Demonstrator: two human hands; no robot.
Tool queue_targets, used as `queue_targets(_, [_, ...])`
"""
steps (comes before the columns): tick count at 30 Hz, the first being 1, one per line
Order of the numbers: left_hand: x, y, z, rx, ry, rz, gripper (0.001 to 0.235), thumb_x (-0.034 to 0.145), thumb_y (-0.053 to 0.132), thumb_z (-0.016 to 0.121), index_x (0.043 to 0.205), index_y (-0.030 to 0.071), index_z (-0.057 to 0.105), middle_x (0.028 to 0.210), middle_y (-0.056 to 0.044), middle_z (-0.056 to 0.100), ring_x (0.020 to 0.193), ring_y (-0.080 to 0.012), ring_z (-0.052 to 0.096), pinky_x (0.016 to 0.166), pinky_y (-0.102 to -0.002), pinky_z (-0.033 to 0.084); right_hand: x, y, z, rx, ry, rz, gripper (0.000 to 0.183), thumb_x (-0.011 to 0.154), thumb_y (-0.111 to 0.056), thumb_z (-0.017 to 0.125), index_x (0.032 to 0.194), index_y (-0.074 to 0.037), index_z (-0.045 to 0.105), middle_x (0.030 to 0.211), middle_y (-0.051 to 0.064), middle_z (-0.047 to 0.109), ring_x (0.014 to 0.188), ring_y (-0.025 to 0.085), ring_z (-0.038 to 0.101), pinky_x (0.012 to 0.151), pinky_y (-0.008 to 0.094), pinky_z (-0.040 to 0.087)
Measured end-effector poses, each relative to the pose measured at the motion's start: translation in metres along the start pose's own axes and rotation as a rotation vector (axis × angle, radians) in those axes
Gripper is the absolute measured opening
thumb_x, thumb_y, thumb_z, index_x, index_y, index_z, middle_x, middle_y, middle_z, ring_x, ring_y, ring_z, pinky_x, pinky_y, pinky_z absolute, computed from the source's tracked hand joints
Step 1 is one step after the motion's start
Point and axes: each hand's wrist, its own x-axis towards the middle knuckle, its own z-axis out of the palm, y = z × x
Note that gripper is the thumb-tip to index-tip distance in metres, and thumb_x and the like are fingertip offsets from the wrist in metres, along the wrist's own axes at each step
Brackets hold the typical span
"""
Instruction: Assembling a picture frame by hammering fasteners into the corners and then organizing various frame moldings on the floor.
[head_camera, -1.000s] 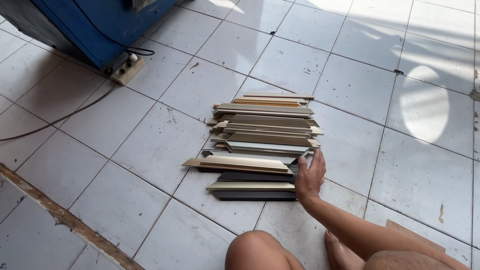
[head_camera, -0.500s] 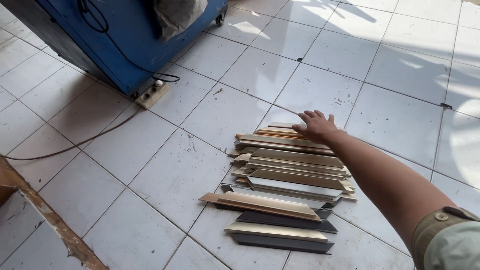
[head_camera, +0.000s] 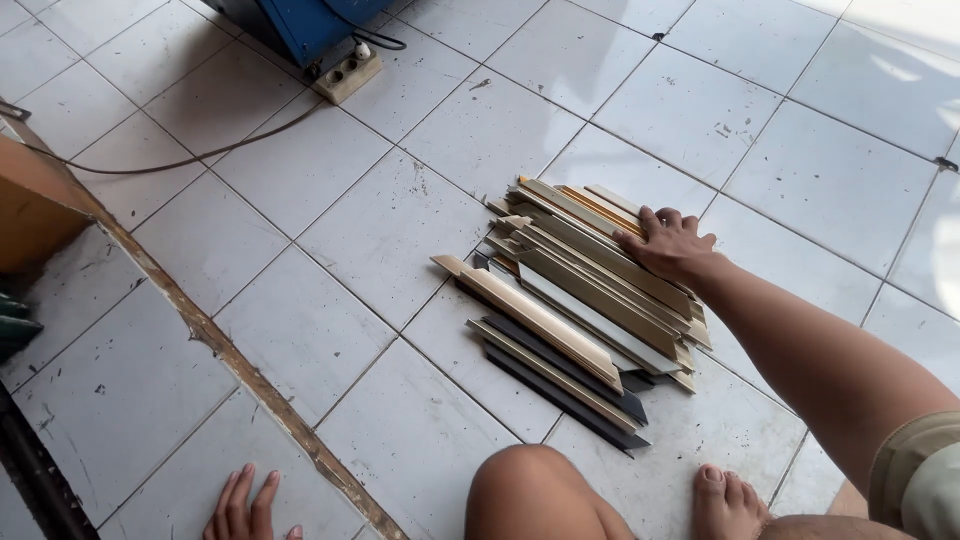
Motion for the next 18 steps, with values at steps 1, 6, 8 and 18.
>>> queue_targets(1, [0.002,0.002,-0.013,0.006,-0.003,-0.015,0.059,0.075,0.051,0.029,0.120,0.017,0.046,0.130,-0.012,0.043,0.125,-0.0318,0.042,0.103,-0.054,0.033,-0.011,-0.005,0.005,-0.007,-0.005,-0.014,0.080,0.070,-0.072,0.019,0.136,-0.025,0.024,0.135,0.013,0.029,0.121,0.036,0.029,0.079,0.051,0.034])
queue_targets(6, [0.015,0.007,-0.049,0.078,-0.279,0.072,0.068,0.069,0.042,0.041,0.131,0.020,0.025,0.143,-0.008,0.018,0.133,-0.0268,0.019,0.101,-0.045,0.022,-0.062,-0.030,0.019,0.113,-0.006,0.032,0.076,0.078,-0.064,0.018,0.138,-0.017,0.020,0.130,0.022,0.027,0.118,0.040,0.027,0.082,0.058,0.032])
queue_targets(8, [0.014,0.008,-0.051,0.068,-0.283,0.049,0.069,0.069,0.042,0.042,0.131,0.020,0.025,0.143,-0.008,0.018,0.133,-0.0263,0.019,0.101,-0.044,0.022,-0.077,-0.042,0.025,0.145,-0.009,0.047,0.075,0.079,-0.063,0.020,0.137,-0.016,0.020,0.130,0.022,0.026,0.118,0.041,0.026,0.083,0.060,0.030])
queue_targets(18, [0.019,0.012,-0.059,0.114,-0.286,0.103,0.071,0.070,0.041,0.041,0.133,0.017,0.020,0.143,-0.011,0.014,0.133,-0.0273,0.014,0.102,-0.045,0.019,-0.097,-0.087,0.052,0.328,-0.136,0.003,0.077,0.075,-0.065,0.014,0.139,-0.025,0.014,0.140,0.014,0.018,0.127,0.038,0.016,0.095,0.060,0.022])
